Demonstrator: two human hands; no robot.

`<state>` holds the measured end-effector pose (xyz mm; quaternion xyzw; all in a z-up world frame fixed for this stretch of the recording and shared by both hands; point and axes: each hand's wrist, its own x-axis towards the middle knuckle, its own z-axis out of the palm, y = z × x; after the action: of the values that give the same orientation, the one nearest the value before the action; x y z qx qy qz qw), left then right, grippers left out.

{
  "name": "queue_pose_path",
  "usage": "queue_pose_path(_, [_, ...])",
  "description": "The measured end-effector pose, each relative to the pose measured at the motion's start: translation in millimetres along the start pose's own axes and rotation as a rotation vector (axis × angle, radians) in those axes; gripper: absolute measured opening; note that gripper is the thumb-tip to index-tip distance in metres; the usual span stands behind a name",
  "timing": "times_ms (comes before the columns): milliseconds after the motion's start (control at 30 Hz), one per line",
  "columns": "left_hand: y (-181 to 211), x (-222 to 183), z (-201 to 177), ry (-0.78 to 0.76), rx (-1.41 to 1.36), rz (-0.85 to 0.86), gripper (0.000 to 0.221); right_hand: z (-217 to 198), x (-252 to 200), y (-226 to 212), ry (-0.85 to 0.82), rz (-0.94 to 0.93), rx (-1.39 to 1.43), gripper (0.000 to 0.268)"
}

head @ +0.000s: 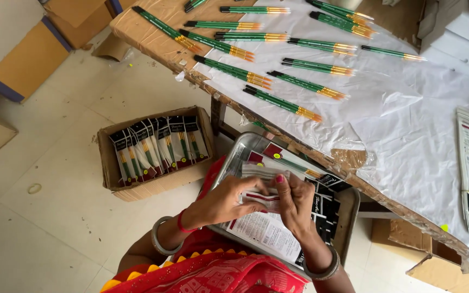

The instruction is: The person picks up groups of paint brushes from a table and places them into plastic packaging by hand.

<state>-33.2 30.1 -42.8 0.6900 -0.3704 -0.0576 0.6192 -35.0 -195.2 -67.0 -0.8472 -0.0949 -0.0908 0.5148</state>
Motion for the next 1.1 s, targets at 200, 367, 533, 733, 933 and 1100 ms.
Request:
queue_pose_path(200, [-14,-11,-5,-0.009,0.088,-0.052,0.013,-31,86,-48,-0.421,-0.226,0.063,0.047])
queue_pose_path(367, [-16,-13,-1,-0.056,0.035,-0.060,0.018,-17,190,-22,-0.233,-0.520,-0.718,0.040])
queue_pose_path(533, [-18,-17,0,-0.043,-0.020,-0.075,0.020,-4,195,-28,-0.463,-0.331,-0.945,0.022])
queue_pose_path(733, [-17,-18,0,-0.031,0.007,0.060,0.023,-55,149,-27,-0.291,-0.345,-0.648,0.018])
queue_pose_path(933, [21,16,2,-0.210,0.090,0.047,0.019,-113,83,18,0.119,-0.300,0.201,0.016])
queue_pose_path(1100, [34,67,12,-0.138,0.383,0.137,0.047,-133,18,-88,0.128,-0.228,0.510,0.010])
